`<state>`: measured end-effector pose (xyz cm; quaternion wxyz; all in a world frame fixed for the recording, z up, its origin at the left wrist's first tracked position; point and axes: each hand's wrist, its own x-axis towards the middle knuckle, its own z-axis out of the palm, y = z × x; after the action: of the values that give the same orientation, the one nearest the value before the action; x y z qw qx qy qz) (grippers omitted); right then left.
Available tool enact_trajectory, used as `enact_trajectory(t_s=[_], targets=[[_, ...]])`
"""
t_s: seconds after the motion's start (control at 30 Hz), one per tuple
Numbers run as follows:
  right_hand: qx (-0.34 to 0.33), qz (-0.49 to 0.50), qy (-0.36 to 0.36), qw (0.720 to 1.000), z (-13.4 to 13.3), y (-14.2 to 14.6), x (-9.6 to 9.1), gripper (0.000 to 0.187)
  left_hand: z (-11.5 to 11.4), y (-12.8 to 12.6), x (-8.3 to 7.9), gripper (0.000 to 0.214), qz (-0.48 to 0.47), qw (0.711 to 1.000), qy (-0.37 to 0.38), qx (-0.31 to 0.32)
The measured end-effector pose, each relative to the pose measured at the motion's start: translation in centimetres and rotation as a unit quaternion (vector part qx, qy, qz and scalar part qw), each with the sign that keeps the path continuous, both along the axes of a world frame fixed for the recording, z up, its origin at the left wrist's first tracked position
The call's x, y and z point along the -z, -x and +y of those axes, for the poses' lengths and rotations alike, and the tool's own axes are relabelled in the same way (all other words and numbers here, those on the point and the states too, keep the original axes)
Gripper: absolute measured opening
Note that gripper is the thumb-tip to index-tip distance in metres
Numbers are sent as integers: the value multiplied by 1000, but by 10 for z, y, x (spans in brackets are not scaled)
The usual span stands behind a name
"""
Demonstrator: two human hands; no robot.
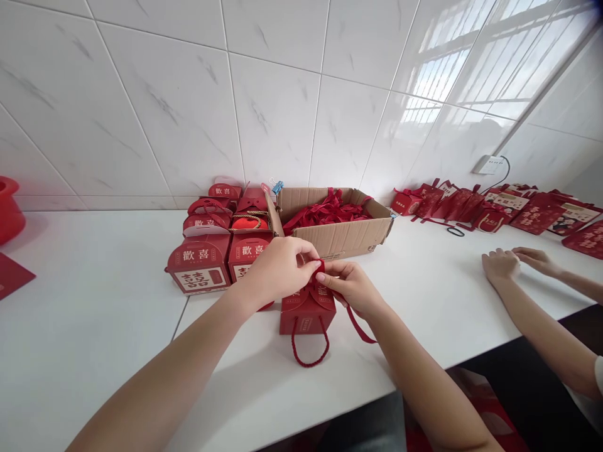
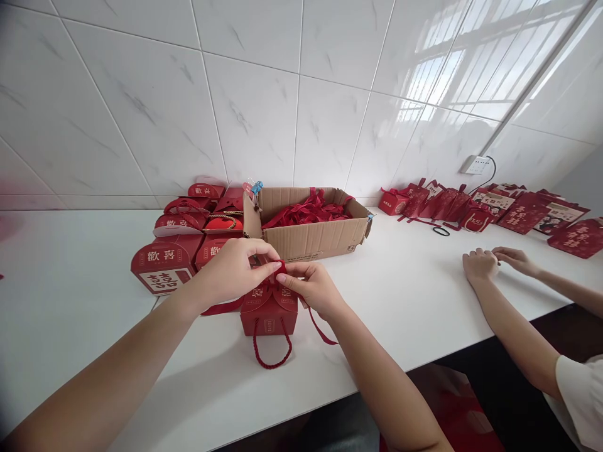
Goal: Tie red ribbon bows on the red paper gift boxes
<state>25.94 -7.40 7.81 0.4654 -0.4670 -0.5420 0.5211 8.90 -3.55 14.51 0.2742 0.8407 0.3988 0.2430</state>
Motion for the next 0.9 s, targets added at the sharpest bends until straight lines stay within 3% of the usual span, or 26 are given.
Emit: enact_trajectory(t_s=[0.5, 0.63, 0.8, 0.9], targets=[[20, -11, 5, 1000, -1, 1, 0, 34, 0, 0, -3, 16, 27, 1000, 0, -9], [15, -11, 1, 1000, -2, 2, -1, 34, 7, 14, -7, 19, 94, 995, 37, 24], [-15, -1, -7, 1000, -5, 0, -4, 26, 19, 28, -7, 17, 235, 970, 64, 4], [-28, 26, -3, 999, -7, -1, -3, 23, 21, 28, -5, 14, 272, 958, 87, 1]])
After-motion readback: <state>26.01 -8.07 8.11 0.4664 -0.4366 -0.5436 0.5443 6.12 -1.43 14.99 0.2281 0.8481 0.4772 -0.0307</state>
